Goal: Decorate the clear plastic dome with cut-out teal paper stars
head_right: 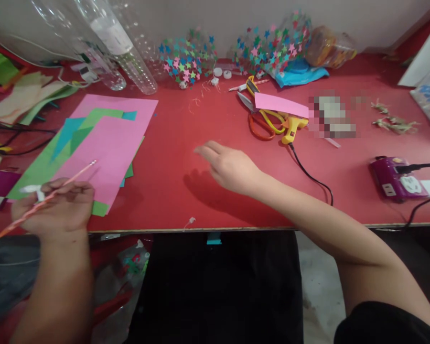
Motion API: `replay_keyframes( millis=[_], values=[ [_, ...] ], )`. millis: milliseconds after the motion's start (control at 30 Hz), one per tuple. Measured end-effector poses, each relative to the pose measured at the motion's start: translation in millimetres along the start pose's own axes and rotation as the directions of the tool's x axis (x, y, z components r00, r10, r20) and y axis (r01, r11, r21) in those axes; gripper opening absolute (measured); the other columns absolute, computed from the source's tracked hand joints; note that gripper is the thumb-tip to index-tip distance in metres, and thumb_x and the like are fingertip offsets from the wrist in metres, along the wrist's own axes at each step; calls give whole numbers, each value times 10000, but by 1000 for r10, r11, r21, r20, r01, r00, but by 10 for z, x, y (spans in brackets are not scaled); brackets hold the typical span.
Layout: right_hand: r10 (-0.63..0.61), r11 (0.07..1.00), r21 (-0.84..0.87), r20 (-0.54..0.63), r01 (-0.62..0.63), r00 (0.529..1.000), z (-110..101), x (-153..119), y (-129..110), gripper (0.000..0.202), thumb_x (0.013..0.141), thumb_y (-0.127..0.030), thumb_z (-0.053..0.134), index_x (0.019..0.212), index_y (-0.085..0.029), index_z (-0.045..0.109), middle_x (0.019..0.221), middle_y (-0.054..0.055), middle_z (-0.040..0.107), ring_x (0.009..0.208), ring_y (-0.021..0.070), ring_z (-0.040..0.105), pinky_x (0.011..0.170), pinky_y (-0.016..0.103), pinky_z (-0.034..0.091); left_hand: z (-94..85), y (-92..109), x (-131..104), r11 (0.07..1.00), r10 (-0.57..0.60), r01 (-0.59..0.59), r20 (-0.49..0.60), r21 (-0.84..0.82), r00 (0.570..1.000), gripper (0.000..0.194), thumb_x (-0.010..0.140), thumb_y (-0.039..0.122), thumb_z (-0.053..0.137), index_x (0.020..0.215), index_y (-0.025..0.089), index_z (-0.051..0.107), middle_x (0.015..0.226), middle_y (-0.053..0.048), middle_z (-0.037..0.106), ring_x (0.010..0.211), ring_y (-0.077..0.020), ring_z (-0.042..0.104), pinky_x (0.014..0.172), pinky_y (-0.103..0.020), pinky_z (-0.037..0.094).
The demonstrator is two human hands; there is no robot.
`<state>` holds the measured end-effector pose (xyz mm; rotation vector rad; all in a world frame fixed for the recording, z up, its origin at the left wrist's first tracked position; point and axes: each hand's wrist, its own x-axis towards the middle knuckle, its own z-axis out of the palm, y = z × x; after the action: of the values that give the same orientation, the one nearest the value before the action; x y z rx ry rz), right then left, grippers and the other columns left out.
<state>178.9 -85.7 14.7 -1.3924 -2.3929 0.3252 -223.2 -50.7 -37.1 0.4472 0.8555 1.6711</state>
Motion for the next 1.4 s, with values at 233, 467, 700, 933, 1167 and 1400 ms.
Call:
replay_keyframes(
  millis=[233, 467, 700, 933, 1167, 1400],
  values=[
    [6, 985, -171, 178, 25, 984, 22, -138, -205, 372, 997, -319, 387, 837, -150, 677, 611, 42, 620, 526, 133, 442, 536, 296, 170, 25, -14, 10, 998, 56, -55, -101, 17, 993, 220, 501, 252, 523, 687, 176, 432, 668, 43, 533, 564, -55, 512, 689, -253, 526],
    [11, 1000, 14, -17, -11, 1000, 22, -307, 30, 363, 912, -94, 393, 1195, -124, 618, 1096, 136, 689, 877, 177, 632, 704, 273, 426, -1, -25, 63, 994, 53, -48, -57, 98, 997, 256, 464, 251, 523, 688, 171, 430, 647, 38, 512, 572, -69, 522, 699, -256, 530],
    [-324, 905, 400, 432, 143, 842, 196, -696, -606, 228, 893, -131, 539, 1028, -196, 710, 943, 25, 744, 805, 130, 667, 718, 231, 482, 31, -24, 26, 998, 37, -35, -57, 47, 998, 263, 442, 232, 533, 677, 164, 437, 662, 39, 501, 581, -59, 521, 708, -248, 527],
    [96, 995, -16, 363, -97, 927, 1547, -1095, -818, 509, 864, -2, 452, 1320, -176, 598, 1210, 138, 698, 1032, 250, 682, 895, 415, 575, 28, -33, 20, 996, 18, -15, -41, 83, 999, 253, 447, 233, 547, 677, 161, 470, 673, 16, 525, 602, -90, 511, 710, -277, 511],
    [170, 985, -23, 316, -171, 934, 1577, -854, -790, 505, 902, -6, 373, 1260, -256, 628, 1106, 41, 752, 963, 234, 708, 883, 429, 600, -22, -26, 15, 994, 29, -29, 10, 103, 1000, 240, 471, 251, 582, 673, 164, 485, 712, 16, 500, 644, -107, 496, 708, -306, 494],
    [-251, 963, 184, 344, 197, 905, 1494, -666, -1548, 199, 920, -245, 505, 1004, -108, 623, 804, 85, 716, 638, 227, 691, 436, 320, 510, 52, -46, 0, 997, 5, -1, -51, 72, 999, 230, 450, 231, 571, 647, 159, 475, 693, 10, 521, 623, -98, 485, 705, -296, 485]
  ],
)
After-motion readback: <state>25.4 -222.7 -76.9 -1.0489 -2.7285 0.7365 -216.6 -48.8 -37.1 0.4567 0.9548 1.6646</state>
